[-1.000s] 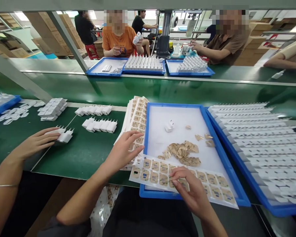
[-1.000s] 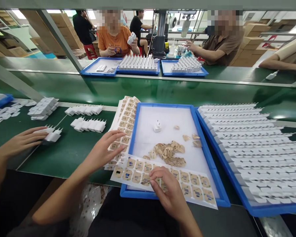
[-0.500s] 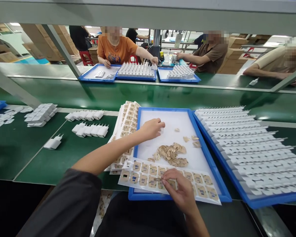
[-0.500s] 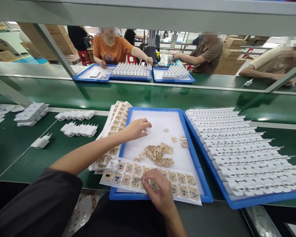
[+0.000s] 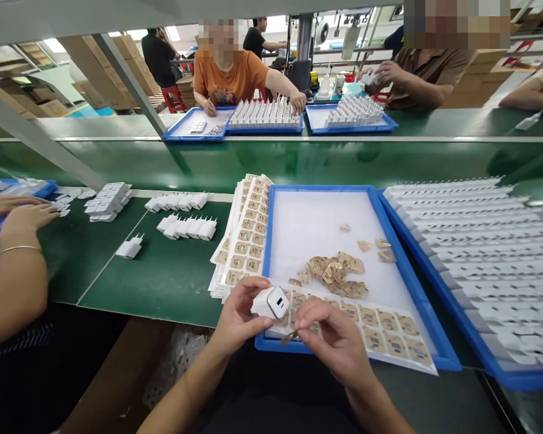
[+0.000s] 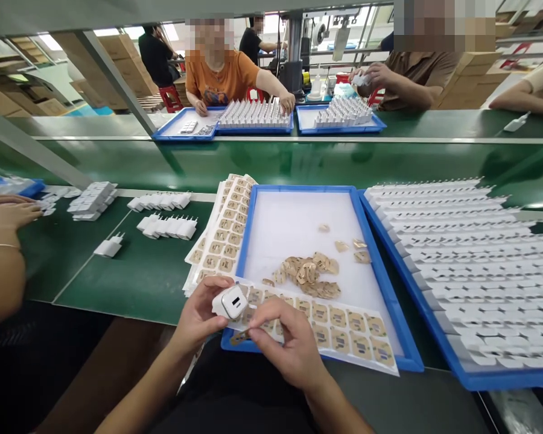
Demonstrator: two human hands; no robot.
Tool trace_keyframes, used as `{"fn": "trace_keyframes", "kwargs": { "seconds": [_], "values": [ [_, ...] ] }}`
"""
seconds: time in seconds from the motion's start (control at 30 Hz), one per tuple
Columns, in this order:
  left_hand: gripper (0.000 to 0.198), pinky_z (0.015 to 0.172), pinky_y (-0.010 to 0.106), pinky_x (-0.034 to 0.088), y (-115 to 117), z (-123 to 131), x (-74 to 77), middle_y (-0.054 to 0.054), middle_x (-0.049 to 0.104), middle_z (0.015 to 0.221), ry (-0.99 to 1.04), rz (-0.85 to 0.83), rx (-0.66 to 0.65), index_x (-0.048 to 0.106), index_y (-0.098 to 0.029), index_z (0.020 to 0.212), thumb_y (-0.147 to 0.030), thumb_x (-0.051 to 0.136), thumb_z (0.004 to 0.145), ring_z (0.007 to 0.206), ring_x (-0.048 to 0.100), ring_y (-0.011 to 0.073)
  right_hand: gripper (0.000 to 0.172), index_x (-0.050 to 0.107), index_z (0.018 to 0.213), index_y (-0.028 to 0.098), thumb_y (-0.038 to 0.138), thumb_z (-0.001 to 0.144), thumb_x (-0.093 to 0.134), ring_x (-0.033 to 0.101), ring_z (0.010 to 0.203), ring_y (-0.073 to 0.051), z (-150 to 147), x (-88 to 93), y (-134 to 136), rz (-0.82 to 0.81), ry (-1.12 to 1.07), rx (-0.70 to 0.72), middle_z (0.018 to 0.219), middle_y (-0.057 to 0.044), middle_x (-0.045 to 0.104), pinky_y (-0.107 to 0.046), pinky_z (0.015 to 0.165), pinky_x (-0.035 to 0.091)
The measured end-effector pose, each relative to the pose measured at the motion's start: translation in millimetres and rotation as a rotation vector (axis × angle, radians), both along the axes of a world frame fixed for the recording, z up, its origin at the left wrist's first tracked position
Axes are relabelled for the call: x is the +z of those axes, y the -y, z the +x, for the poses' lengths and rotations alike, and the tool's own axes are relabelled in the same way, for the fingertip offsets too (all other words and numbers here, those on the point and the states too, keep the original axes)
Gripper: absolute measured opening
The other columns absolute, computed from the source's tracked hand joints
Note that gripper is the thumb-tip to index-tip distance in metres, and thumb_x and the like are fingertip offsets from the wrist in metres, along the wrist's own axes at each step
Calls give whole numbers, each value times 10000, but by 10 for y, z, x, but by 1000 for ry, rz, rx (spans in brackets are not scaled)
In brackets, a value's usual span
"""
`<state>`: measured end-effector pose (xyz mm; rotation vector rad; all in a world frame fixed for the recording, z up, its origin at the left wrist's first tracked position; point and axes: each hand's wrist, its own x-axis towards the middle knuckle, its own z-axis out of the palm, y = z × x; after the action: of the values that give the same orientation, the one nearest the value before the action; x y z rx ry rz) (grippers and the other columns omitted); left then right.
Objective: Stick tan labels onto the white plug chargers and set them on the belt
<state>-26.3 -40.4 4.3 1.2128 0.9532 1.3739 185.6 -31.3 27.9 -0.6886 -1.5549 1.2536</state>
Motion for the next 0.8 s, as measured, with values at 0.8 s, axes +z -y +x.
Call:
{"fn": "trace_keyframes", "kwargs": {
  "seconds": [0.8],
  "values": [
    [456,1020,417,569,-13,-49,48,102,721,1267,-546,409,163,627,-266,1322,-217,745,884,1182,684,250,87,679,912,240,312,904,726,664,855,-179,-381,59,-157,-259,-169,-196,870,-32,686,-306,786,556]
  ]
}}
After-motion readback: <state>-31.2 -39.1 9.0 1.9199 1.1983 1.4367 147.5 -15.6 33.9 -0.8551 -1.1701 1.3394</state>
